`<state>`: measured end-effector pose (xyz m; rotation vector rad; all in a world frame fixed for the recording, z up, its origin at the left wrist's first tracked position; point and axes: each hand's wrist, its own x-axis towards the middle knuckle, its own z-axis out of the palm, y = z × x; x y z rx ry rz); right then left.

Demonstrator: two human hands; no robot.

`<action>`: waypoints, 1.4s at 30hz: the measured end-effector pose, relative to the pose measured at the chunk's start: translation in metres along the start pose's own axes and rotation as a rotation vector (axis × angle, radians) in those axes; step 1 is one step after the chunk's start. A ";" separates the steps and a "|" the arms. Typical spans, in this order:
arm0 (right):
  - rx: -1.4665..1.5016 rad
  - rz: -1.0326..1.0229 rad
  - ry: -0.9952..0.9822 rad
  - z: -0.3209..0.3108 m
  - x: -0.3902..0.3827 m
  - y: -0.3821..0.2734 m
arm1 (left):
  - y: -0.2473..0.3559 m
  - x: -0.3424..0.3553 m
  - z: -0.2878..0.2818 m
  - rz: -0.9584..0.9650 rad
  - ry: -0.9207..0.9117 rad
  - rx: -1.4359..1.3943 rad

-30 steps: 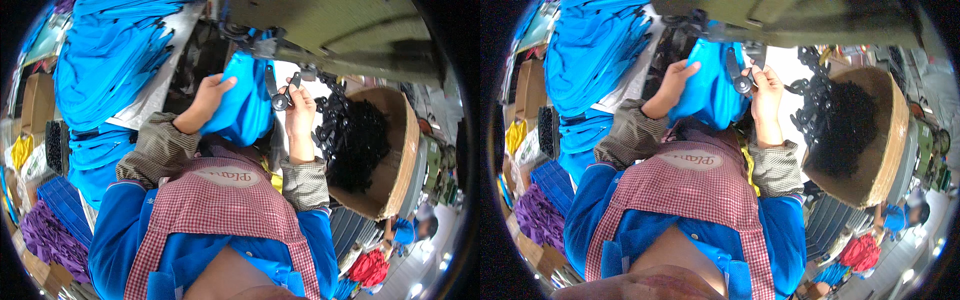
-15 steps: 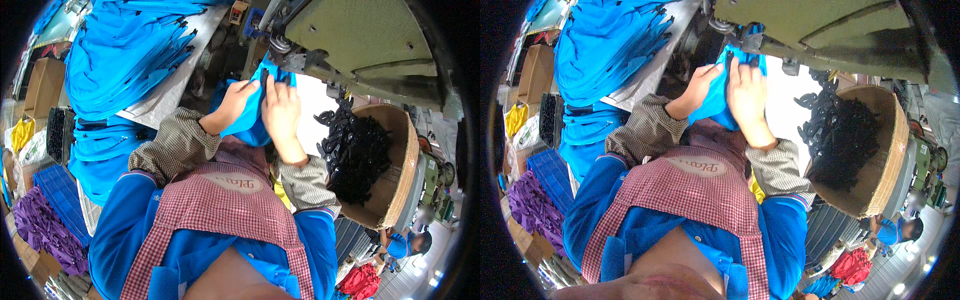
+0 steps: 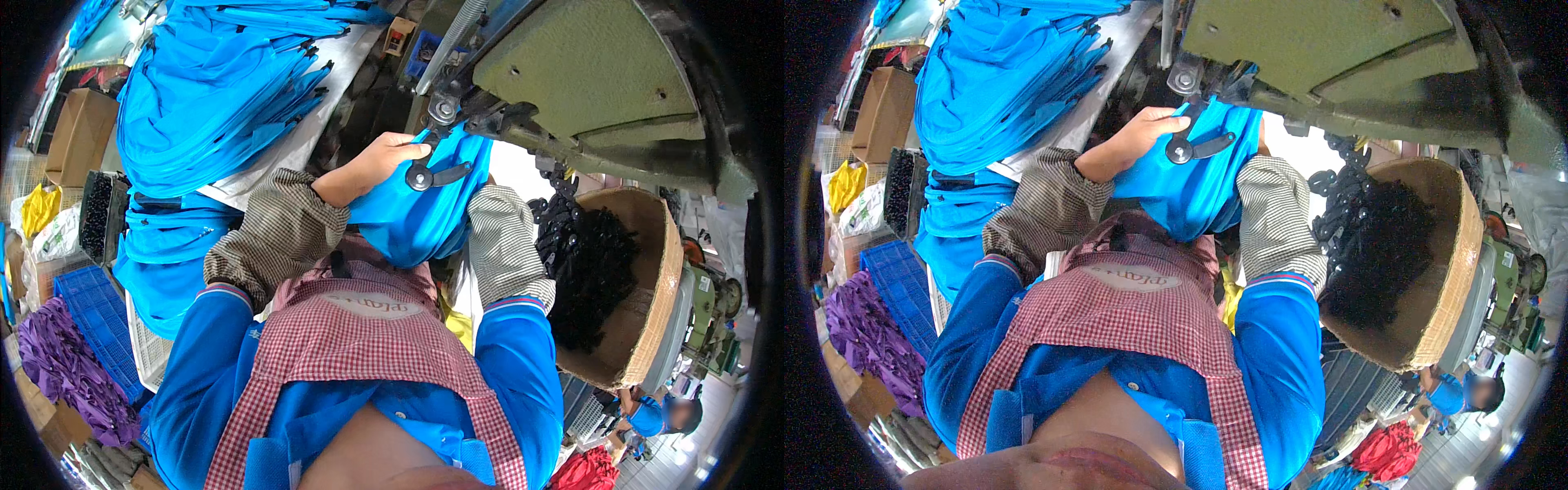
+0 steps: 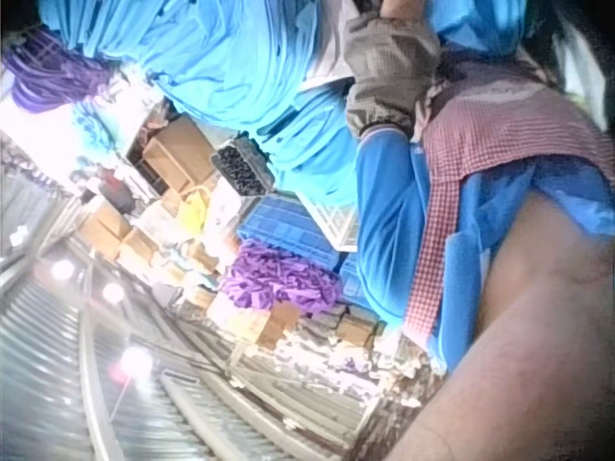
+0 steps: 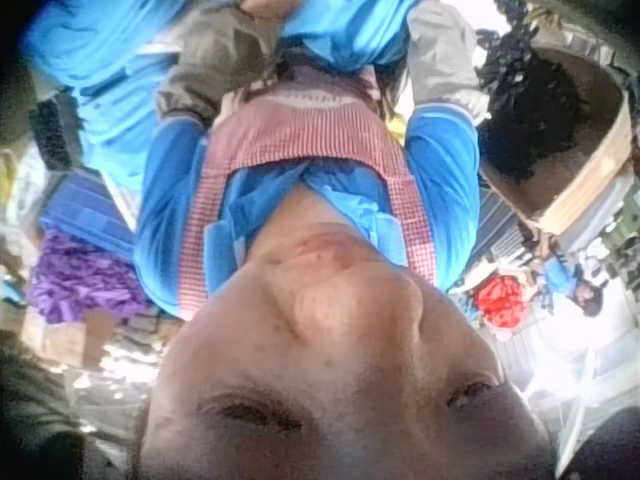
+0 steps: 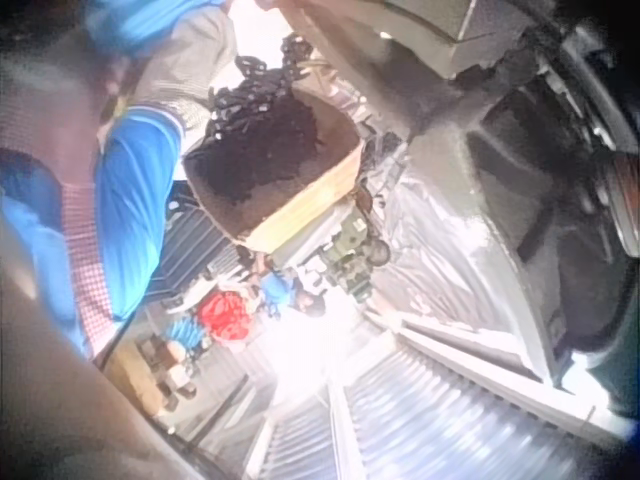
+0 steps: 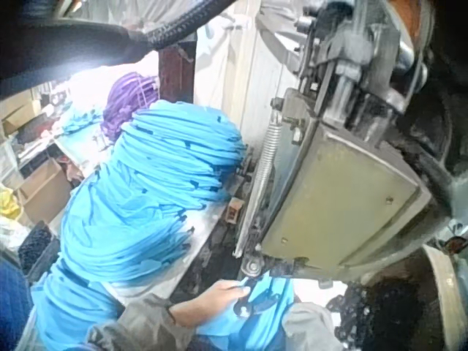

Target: The person operates a sewing machine to stitch black plastic components onto blue fabric bags. They repeatedly pick up a bag, align it under the presser foot, sew, and then place the finished item aside.

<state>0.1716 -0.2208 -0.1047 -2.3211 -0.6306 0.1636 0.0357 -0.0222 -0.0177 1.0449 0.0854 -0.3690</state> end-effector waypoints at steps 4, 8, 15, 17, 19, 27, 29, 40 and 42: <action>-0.063 -0.032 -0.054 -0.002 -0.008 -0.008 | -0.001 -0.006 -0.005 0.433 -0.261 0.535; -0.288 0.029 0.068 0.006 -0.013 -0.013 | -0.039 -0.060 0.009 -0.056 -0.443 0.359; 1.211 0.376 0.036 -0.028 -0.032 -0.119 | -0.070 -0.112 0.010 0.020 -0.002 0.250; 1.040 0.313 0.021 -0.033 -0.027 -0.124 | -0.071 -0.109 0.020 0.093 0.171 0.331; 0.932 0.291 0.103 -0.034 -0.029 -0.130 | -0.067 -0.108 0.024 0.088 0.264 0.575; 1.015 0.149 -0.324 0.020 -0.137 -0.114 | -0.001 -0.066 -0.005 -0.007 0.227 0.238; 1.039 0.206 -0.255 0.007 -0.126 -0.122 | 0.001 -0.055 -0.012 0.157 0.266 0.371; 1.144 0.471 -0.167 -0.031 -0.111 -0.129 | 0.021 -0.026 -0.007 0.070 0.058 0.420; 1.110 0.481 -0.122 -0.042 -0.104 -0.129 | 0.018 -0.009 -0.014 0.111 0.020 0.453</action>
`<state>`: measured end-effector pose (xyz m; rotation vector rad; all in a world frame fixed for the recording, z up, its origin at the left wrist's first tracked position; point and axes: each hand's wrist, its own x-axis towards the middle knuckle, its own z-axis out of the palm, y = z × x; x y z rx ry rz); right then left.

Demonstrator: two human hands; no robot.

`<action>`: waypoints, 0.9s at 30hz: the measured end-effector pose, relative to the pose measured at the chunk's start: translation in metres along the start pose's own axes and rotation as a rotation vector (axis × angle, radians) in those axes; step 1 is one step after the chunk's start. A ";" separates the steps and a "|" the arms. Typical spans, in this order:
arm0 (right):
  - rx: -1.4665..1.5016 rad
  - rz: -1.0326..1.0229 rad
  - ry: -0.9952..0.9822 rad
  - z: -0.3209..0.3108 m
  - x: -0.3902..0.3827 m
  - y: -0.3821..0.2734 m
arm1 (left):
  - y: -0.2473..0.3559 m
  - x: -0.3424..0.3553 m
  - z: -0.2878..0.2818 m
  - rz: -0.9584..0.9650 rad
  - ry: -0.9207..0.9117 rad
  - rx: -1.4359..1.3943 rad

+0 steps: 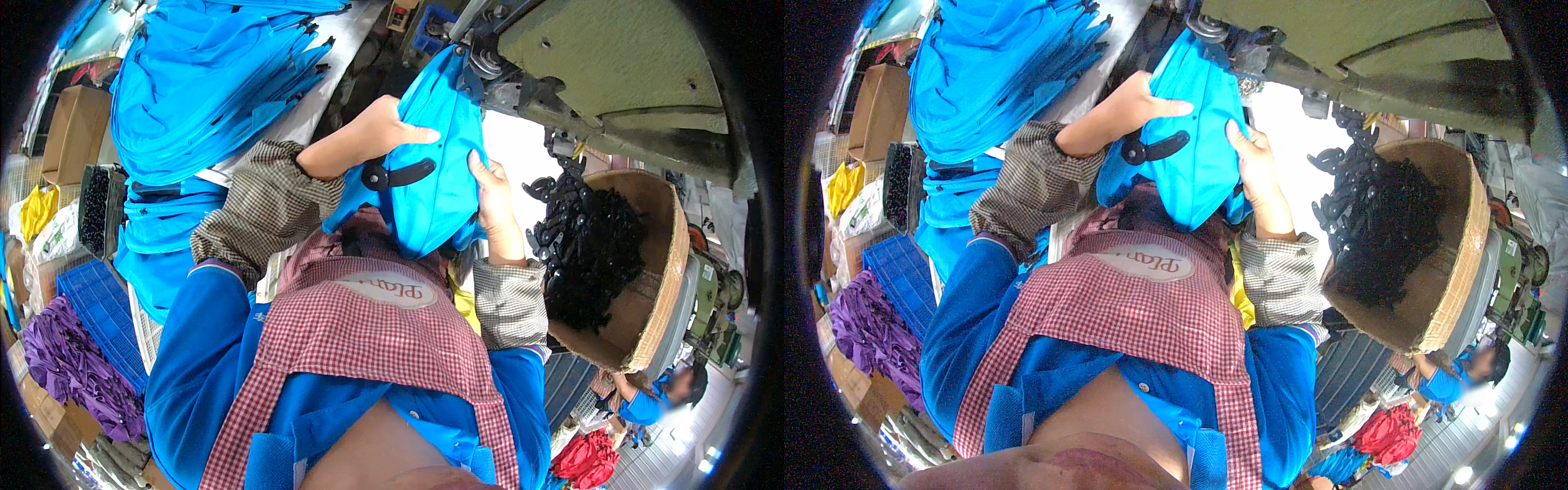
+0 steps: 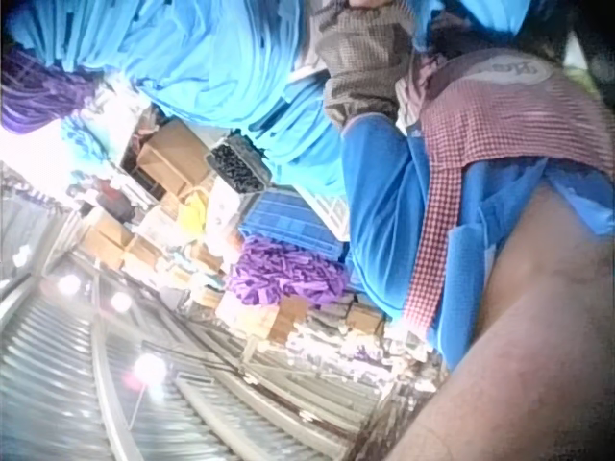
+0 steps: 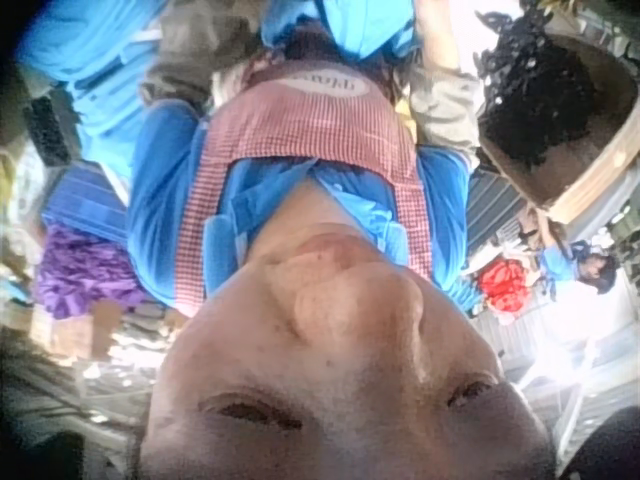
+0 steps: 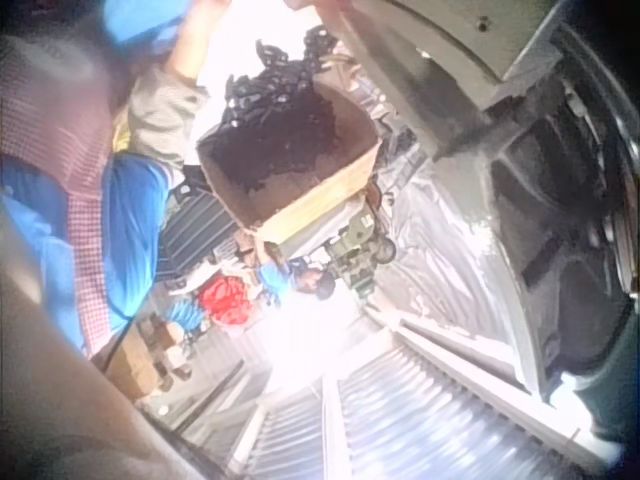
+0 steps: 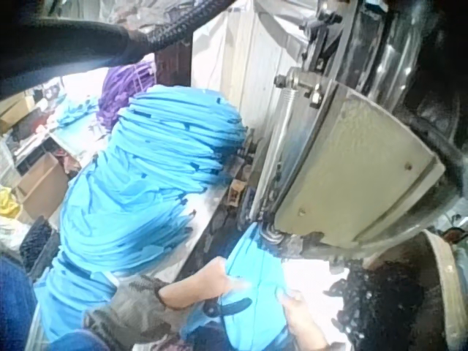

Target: The person operates a sewing machine to stitch black plastic components onto blue fabric bags. They repeatedly pick up a bag, align it under the presser foot, sew, and then place the finished item aside.

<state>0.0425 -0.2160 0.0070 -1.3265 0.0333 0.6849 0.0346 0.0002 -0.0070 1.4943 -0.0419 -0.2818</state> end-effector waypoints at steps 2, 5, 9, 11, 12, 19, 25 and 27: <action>-0.043 -0.047 0.035 -0.011 0.020 -0.004 | -0.001 0.019 0.000 0.007 0.015 0.002; -0.059 -0.133 0.031 -0.015 0.049 -0.011 | 0.012 0.033 -0.005 0.005 0.018 -0.148; -0.088 -0.142 0.045 -0.019 0.071 -0.008 | 0.010 0.042 -0.011 -0.018 0.054 -0.118; -0.136 -0.180 0.057 -0.016 0.073 -0.008 | 0.009 0.040 -0.011 0.003 0.088 -0.162; -0.112 -0.143 0.026 -0.017 0.079 -0.006 | 0.010 0.039 -0.010 -0.008 0.098 -0.183; -0.053 -0.141 0.004 -0.029 0.073 -0.011 | 0.007 0.044 -0.004 0.016 0.031 -0.160; -0.106 -0.138 0.060 -0.030 0.082 -0.007 | 0.003 0.048 0.002 -0.038 0.119 -0.325; -0.094 -0.029 0.092 -0.029 0.081 -0.003 | 0.002 0.043 0.006 -0.112 0.120 -0.416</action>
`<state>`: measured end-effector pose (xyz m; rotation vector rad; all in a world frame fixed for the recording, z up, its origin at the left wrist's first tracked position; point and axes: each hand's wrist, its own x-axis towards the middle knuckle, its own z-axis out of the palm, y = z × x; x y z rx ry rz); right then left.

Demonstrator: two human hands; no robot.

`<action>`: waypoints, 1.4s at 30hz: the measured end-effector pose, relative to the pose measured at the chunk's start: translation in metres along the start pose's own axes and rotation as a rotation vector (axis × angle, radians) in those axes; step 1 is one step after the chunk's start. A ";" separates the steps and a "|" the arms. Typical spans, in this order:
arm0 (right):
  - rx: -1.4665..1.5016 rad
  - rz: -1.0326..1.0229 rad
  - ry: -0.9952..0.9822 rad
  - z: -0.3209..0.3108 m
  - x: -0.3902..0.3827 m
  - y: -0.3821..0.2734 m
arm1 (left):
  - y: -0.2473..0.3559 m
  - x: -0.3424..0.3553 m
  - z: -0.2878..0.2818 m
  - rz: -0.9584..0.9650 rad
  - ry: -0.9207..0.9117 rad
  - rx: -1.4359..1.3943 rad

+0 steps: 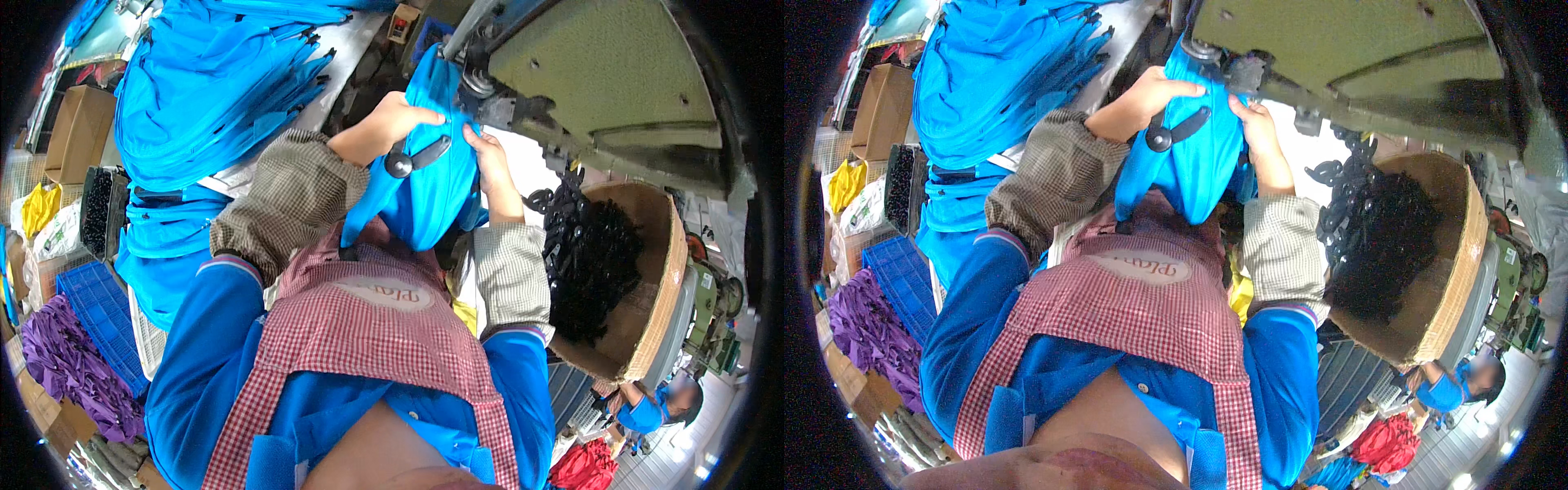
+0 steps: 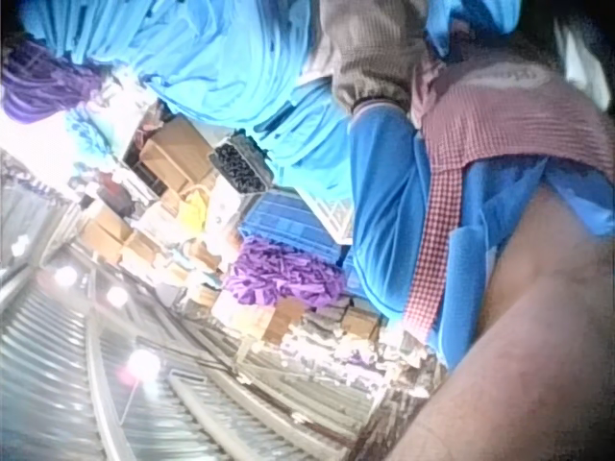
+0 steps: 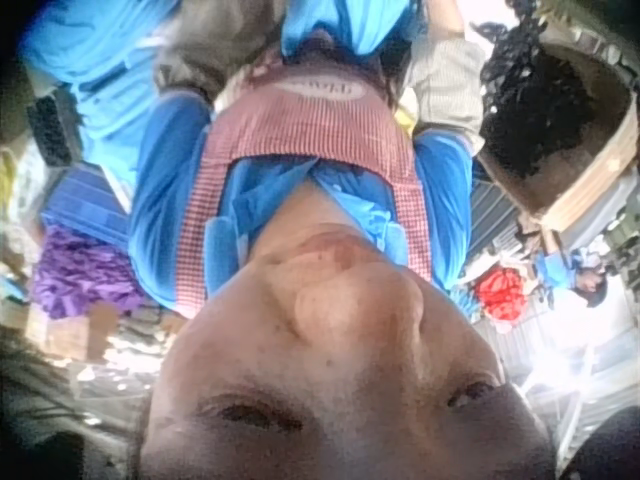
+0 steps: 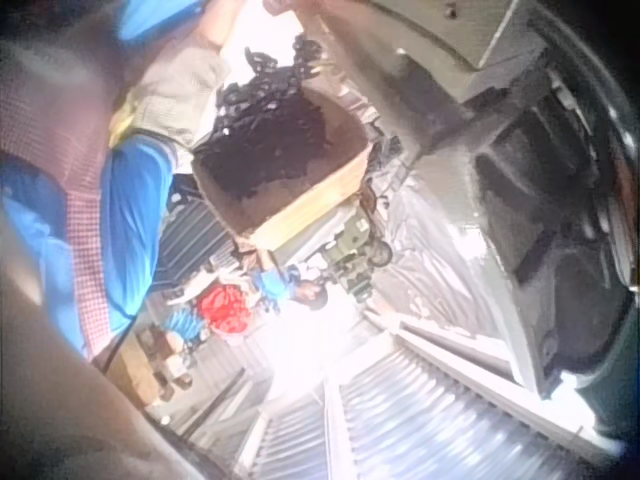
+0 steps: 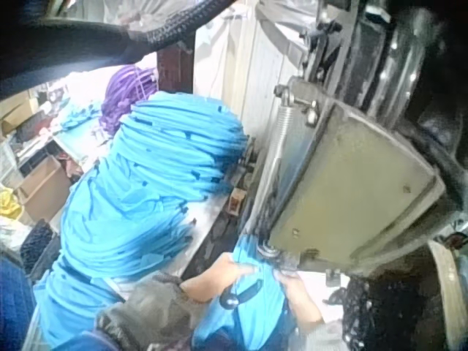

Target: The person operates a sewing machine to stitch black plastic components onto blue fabric bags. They repeatedly pick up a bag, align it under the presser foot, sew, and then place the finished item aside.

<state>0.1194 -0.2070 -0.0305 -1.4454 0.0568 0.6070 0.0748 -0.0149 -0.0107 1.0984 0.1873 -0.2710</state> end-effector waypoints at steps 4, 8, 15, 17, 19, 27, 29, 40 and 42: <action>-0.856 -0.824 0.483 0.022 -0.033 -0.009 | -0.005 -0.006 0.002 -0.013 0.054 -0.168; -0.294 -0.065 0.088 0.057 -0.075 0.001 | -0.007 -0.002 0.005 -0.070 0.116 -0.211; -0.204 -0.196 0.100 0.050 -0.048 -0.016 | -0.027 -0.046 0.018 0.074 -0.074 -0.183; -0.278 -0.163 0.094 0.044 -0.043 -0.013 | -0.046 -0.052 0.019 0.085 0.002 -0.150; -0.586 -0.376 0.253 0.043 -0.047 -0.010 | -0.048 -0.054 0.019 0.077 0.037 -0.158; -0.174 -0.278 -0.050 -0.026 0.026 0.028 | -0.027 -0.047 0.003 -0.148 -0.022 -0.248; -0.097 -0.205 -0.214 -0.024 0.032 0.022 | -0.026 -0.050 -0.001 -0.138 0.009 -0.234; -1.074 -0.472 -0.051 -0.037 0.062 0.032 | -0.024 -0.048 0.002 -0.094 0.045 -0.131; -1.083 -0.506 -0.083 -0.051 0.062 0.034 | -0.016 -0.060 0.015 0.035 0.017 -0.026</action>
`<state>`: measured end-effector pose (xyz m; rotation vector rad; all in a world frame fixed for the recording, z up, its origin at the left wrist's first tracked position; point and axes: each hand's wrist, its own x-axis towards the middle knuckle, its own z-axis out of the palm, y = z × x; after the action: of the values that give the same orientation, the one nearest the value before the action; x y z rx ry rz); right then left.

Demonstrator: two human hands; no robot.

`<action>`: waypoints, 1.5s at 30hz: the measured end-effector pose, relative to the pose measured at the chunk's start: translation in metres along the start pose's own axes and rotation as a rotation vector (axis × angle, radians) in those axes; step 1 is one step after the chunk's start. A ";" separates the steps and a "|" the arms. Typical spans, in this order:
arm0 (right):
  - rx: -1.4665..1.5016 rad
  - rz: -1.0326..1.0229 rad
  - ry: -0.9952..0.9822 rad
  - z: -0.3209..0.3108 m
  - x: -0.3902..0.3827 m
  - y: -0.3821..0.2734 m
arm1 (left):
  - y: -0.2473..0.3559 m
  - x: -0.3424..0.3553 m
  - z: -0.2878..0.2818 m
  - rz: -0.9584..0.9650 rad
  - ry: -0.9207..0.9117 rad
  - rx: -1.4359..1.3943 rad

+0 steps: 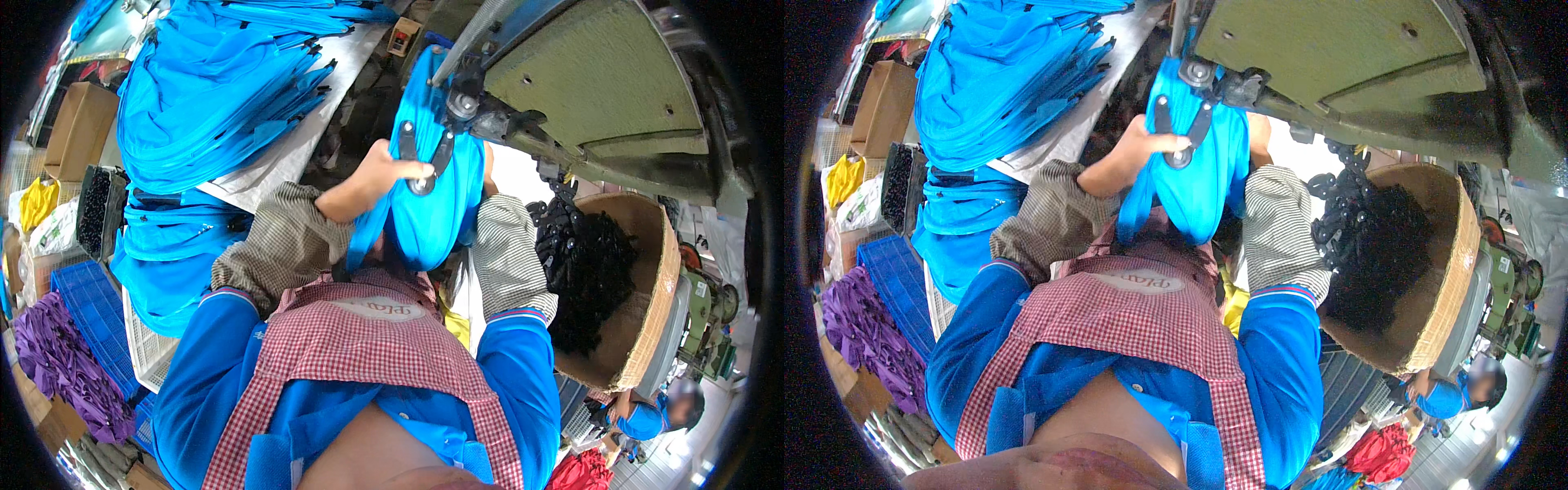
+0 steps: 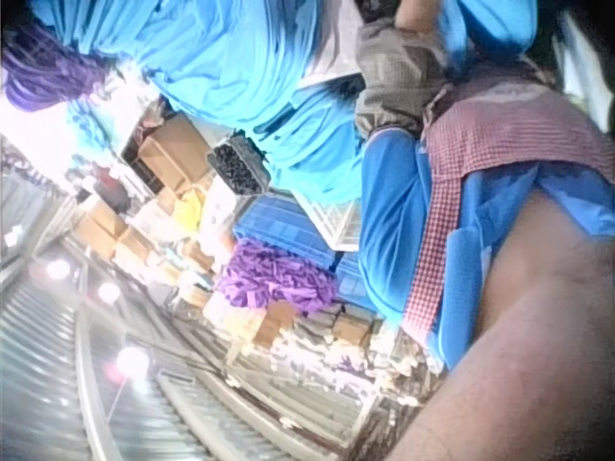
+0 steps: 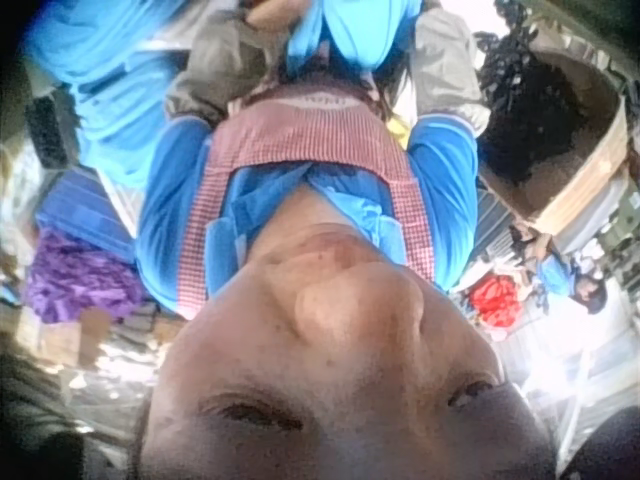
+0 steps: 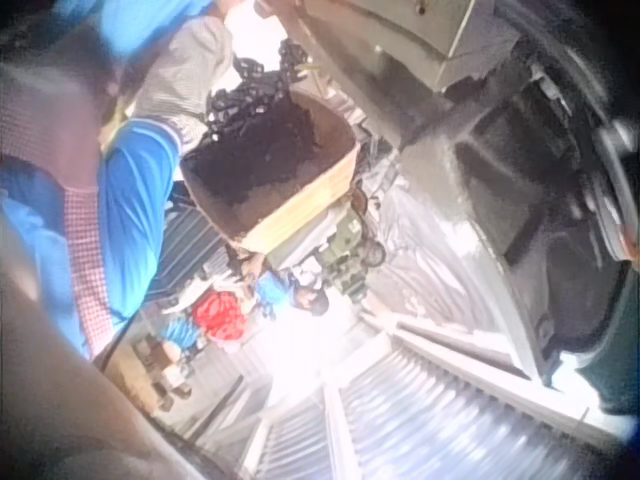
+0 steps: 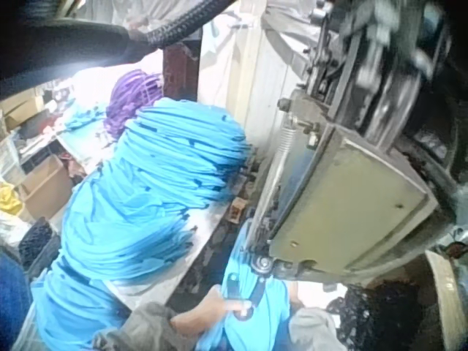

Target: The person operates a sewing machine to stitch black plastic components onto blue fabric bags. They repeatedly pick up a bag, align it under the presser foot, sew, and then place the finished item aside.

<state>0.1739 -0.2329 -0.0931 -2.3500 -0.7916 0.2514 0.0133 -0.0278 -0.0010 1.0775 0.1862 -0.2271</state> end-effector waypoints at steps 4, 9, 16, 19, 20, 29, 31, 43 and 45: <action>-0.126 0.221 0.369 0.031 0.010 0.000 | -0.028 -0.058 0.008 0.154 0.123 -0.226; 1.219 0.244 0.082 -0.011 -0.018 -0.121 | -0.063 -0.086 -0.001 0.174 0.224 -0.356; 1.029 0.303 0.019 -0.029 -0.017 -0.123 | -0.054 -0.098 0.021 0.225 0.228 -0.294; 1.053 0.312 -0.027 -0.028 -0.014 -0.117 | -0.060 -0.106 0.026 0.236 0.224 -0.290; 1.117 0.279 -0.086 -0.029 -0.013 -0.116 | -0.060 -0.108 0.028 0.244 0.213 -0.291; 0.773 0.078 0.231 -0.010 -0.072 -0.130 | -0.059 -0.120 0.038 0.250 0.320 -0.310; 0.565 -0.211 0.187 -0.002 -0.106 -0.160 | -0.064 -0.124 0.042 0.238 0.330 -0.300; 0.748 -0.077 -0.016 -0.009 -0.124 -0.125 | -0.069 -0.154 0.055 0.156 0.227 -0.154; 0.770 -0.088 -0.013 -0.013 -0.131 -0.132 | -0.075 -0.160 0.052 0.159 0.243 -0.129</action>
<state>0.0104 -0.2364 -0.0031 -1.5880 -0.6482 0.4426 -0.1590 -0.0934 0.0011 0.9843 0.3272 0.0597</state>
